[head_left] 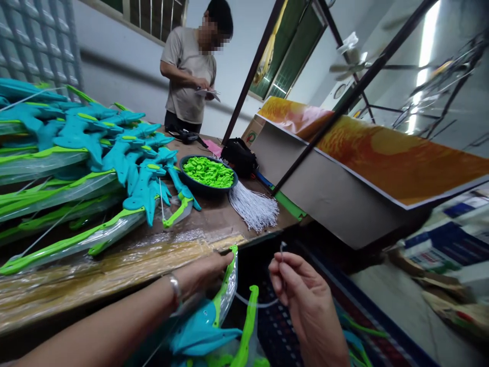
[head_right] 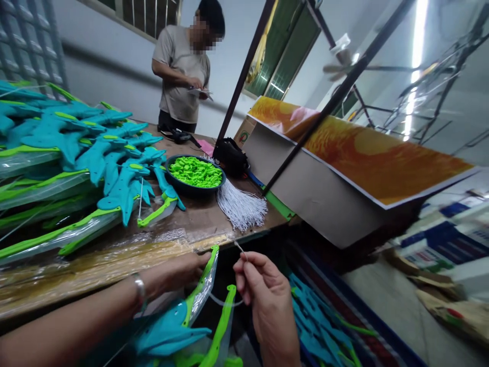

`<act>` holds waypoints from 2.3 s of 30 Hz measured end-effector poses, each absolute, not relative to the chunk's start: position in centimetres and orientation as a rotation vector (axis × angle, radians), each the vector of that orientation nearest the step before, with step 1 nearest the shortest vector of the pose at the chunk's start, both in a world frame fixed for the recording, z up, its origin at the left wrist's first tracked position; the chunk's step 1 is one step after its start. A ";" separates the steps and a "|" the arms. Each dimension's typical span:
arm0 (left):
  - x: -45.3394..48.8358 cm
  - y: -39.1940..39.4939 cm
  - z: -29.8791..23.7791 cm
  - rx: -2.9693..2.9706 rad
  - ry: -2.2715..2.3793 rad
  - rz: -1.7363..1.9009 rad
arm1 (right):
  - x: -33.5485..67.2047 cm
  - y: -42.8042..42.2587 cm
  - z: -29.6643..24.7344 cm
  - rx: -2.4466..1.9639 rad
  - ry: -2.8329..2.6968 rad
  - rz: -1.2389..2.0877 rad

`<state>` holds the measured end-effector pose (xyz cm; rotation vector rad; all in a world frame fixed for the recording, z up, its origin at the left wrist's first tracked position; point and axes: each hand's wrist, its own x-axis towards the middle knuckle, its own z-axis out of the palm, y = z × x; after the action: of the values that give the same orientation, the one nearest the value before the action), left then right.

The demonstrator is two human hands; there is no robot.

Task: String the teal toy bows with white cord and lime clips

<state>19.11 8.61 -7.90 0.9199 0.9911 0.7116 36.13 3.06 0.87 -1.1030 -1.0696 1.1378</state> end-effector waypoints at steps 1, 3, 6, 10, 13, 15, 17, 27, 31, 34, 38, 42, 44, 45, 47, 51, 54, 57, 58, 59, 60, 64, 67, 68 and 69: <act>20.3 9.3 -8.5 0.820 0.958 0.676 | 36.3 3.0 0.7 -1.134 -1.117 1.093; 22.0 9.9 -9.3 0.660 0.897 0.646 | 36.8 3.0 0.2 -1.211 -1.250 0.981; 23.1 9.5 -9.1 0.544 0.823 0.740 | 37.9 2.7 -0.2 -1.327 -1.501 0.758; 22.3 7.8 -6.6 0.571 0.722 0.904 | 39.0 1.9 0.3 -1.352 -1.730 0.511; 21.4 6.4 -4.5 0.631 0.660 0.951 | 39.2 1.3 0.9 -1.297 -1.868 0.306; 21.0 5.6 -3.5 0.686 0.647 0.963 | 39.1 1.0 1.2 -1.281 -1.946 0.247; 20.8 5.0 -2.8 0.721 0.650 0.962 | 39.1 0.6 1.2 -1.276 -1.984 0.237; 21.8 4.0 -1.8 0.672 0.703 0.884 | 39.5 -1.0 0.4 -1.266 -1.956 0.269; 22.5 3.8 -2.2 0.707 0.765 0.905 | 38.8 -1.1 -0.5 -1.249 -1.906 0.418; 23.0 3.4 -2.2 0.749 0.799 0.922 | 38.1 -0.9 -1.1 -1.200 -1.870 0.435; 23.5 2.6 -1.8 0.770 0.810 0.952 | 37.7 -0.5 -0.7 -1.151 -1.768 0.277; 24.0 2.0 -2.0 0.780 0.745 0.934 | 37.2 0.0 0.2 -1.136 -1.734 0.079; 24.2 1.9 -2.4 0.807 0.719 0.956 | 36.8 0.4 0.3 -1.129 -1.760 0.012; 24.4 1.9 -2.6 0.823 0.707 0.964 | 36.7 0.6 0.2 -1.132 -1.777 -0.015; 24.5 1.9 -2.8 0.850 0.699 0.970 | 36.4 0.9 -0.1 -1.154 -1.812 -0.059; 24.6 1.9 -3.0 0.844 0.696 0.986 | 36.2 1.1 -0.6 -1.202 -1.849 -0.100; 24.7 2.0 -3.1 0.838 0.693 0.994 | 36.2 1.0 -0.6 -1.205 -1.856 -0.076; 24.8 1.9 -3.3 0.840 0.690 0.995 | 36.2 1.0 -0.6 -1.191 -1.850 -0.050; 24.9 1.9 -3.4 0.835 0.690 0.993 | 36.2 1.0 -0.6 -1.184 -1.842 -0.048; 24.9 1.8 -3.4 0.829 0.690 0.990 | 36.2 1.0 -0.6 -1.180 -1.833 -0.048; 24.9 1.8 -3.4 0.824 0.689 0.988 | 36.2 1.1 -0.7 -1.179 -1.821 -0.049; 25.1 1.7 -3.6 0.857 0.676 0.990 | 36.3 1.1 -0.9 -1.190 -1.782 -0.050; 25.3 1.8 -3.8 0.886 0.693 0.991 | 36.3 1.1 -0.8 -1.196 -1.793 -0.087; 25.4 1.8 -3.8 0.891 0.703 0.994 | 36.3 1.1 -0.7 -1.199 -1.801 -0.108; 25.4 1.8 -3.8 0.897 0.713 0.998 | 36.3 1.1 -0.7 -1.200 -1.807 -0.135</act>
<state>25.44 1.83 -3.84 0.8966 0.7133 0.9975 36.29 1.08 -0.72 -1.2005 -1.8069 -0.1350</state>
